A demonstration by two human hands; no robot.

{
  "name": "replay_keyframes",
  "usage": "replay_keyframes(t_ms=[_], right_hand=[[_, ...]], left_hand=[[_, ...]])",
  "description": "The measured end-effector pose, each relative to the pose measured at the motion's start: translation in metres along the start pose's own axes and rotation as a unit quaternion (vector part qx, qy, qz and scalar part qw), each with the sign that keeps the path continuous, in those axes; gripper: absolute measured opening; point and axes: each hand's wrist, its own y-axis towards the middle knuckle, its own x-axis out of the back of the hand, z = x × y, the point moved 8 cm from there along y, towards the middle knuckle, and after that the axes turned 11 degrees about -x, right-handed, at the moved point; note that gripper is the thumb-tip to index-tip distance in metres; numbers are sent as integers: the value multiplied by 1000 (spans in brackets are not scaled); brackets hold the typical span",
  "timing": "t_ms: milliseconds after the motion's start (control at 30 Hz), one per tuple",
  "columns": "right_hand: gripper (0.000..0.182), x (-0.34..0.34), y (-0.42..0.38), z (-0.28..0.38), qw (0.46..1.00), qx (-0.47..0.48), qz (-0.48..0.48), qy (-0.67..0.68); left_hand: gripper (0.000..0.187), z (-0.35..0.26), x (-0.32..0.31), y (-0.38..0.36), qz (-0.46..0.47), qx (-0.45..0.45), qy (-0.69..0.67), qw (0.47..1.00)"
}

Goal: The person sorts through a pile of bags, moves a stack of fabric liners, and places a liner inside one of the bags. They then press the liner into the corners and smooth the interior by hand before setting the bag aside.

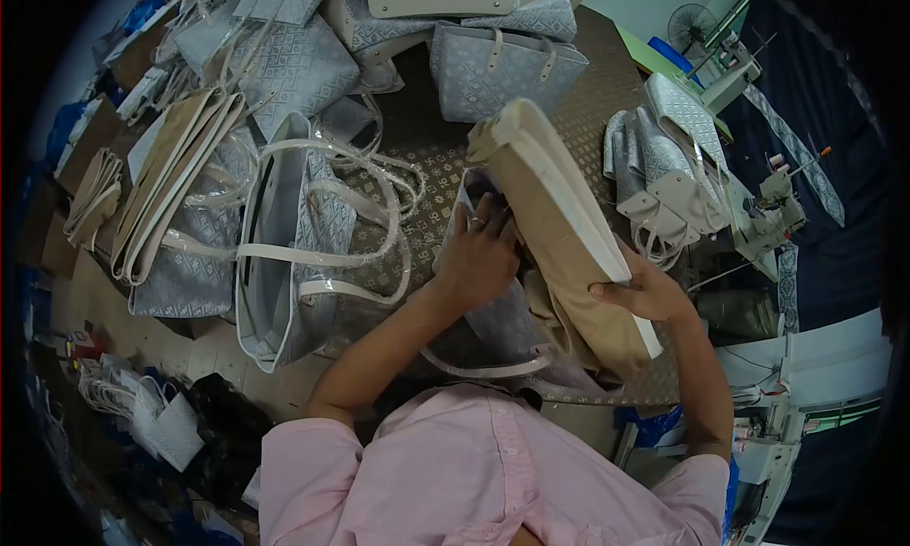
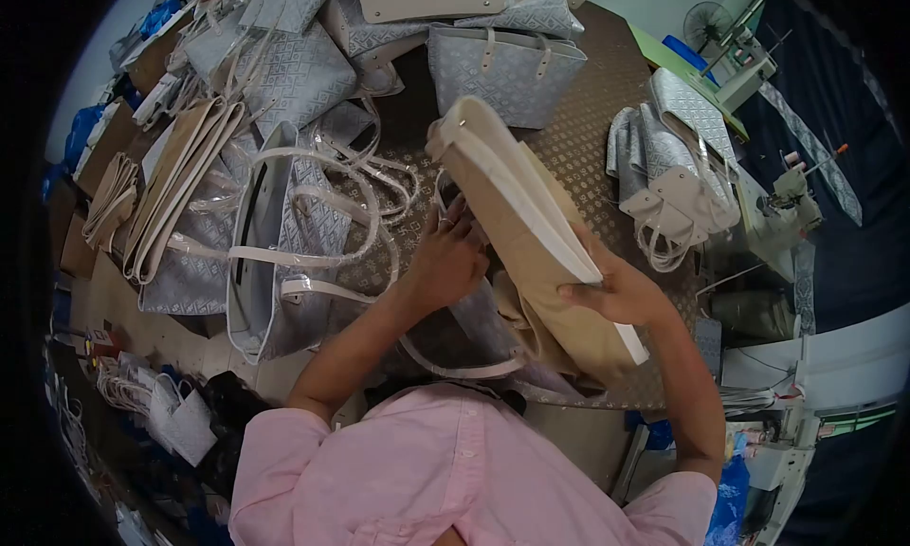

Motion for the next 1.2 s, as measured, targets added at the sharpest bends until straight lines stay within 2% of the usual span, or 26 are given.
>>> replay_keyframes(t_ms=[67, 133, 167, 233, 300, 333, 367, 400, 433, 467, 500, 533, 567, 600, 633, 667, 700, 733, 767, 800, 867, 1000, 1067, 1100, 1167, 1200], right_hand=[[38, -1, -2, 3, 1000, 8, -5, 9], [46, -28, -10, -4, 986, -50, 152, -45], [45, -55, -18, 10, 952, 78, 285, -76], [44, -67, -3, -3, 965, 28, 254, -53], [42, -64, 13, -21, 978, -70, 194, -22], [42, -64, 15, -24, 978, -70, 196, -19], [42, -49, 21, -35, 978, -132, 130, 92], [42, -34, 24, -48, 958, -193, 62, 201], [40, -26, 18, -43, 949, -187, 50, 247], [40, -12, 16, -47, 956, -182, 14, 230], [40, 5, 14, -54, 961, -177, -22, 212], [37, 32, 12, -69, 965, -221, -106, 91], [37, 33, 13, -74, 964, -224, -106, 97], [36, 33, 7, -66, 962, -211, -120, 122], [35, 35, 0, -54, 960, -197, -136, 144], [33, 35, -11, -40, 949, -253, -186, 29], [33, 29, -9, -50, 948, -254, -188, 31], [31, 12, 4, -33, 978, -50, -159, -128], [30, -17, 4, -17, 941, 156, -119, -274], [30, -28, 12, -21, 944, 153, -121, -266], [31, -62, 42, -53, 918, -57, 0, -392], [38, -71, 66, -51, 925, -36, 22, -378], [43, -59, 60, -56, 918, -56, 6, -393], [47, -58, 55, -57, 910, -76, 4, -407], [49, -62, 43, -51, 909, -85, 10, -409], [51, -61, 40, -49, 904, -91, 17, -417]], left_hand=[[47, 0, -1, -1, -4, 23, -37, 999], [47, -4, 9, -2, -80, 10, -150, 985], [47, 2, 0, -7, -77, 15, -149, 986], [53, -7, -7, -13, -47, -90, 174, 980], [54, -8, 12, -17, 19, -42, 46, 998], [54, -7, 12, -21, 23, -42, 46, 998], [56, 0, 17, -26, -32, -22, -121, 992], [59, 8, 19, -32, -88, 0, -284, 955], [63, 16, 17, -37, -140, 23, -438, 888], [53, 9, 13, -33, -90, -37, -182, 978], [53, 11, 13, -31, -85, -33, -183, 979], [45, 15, 2, -30, 5, 15, -193, 981], [39, 15, -8, -31, 97, 58, -202, 973], [39, 8, -3, -25, 103, 52, -206, 972], [28, 6, 3, -18, 95, 80, -194, 973], [21, 5, 6, -14, 85, 109, -181, 974], [21, 2, -1, -13, 86, 107, -183, 974], [21, -1, 4, -12, 12, 79, -125, 989], [21, -5, 14, -14, -58, 49, -67, 995], [21, -7, 16, -17, -51, 44, -69, 995], [21, -9, 11, -16, 53, 63, -51, 995], [18, -8, 11, -17, 139, 95, -71, 983], [21, -9, 33, -15, 1, 69, -80, 994], [21, -10, 30, -13, 1, 65, -81, 995], [23, -12, 59, -14, -238, 33, -112, 964], [23, -9, 61, -11, -239, 31, -113, 964]])
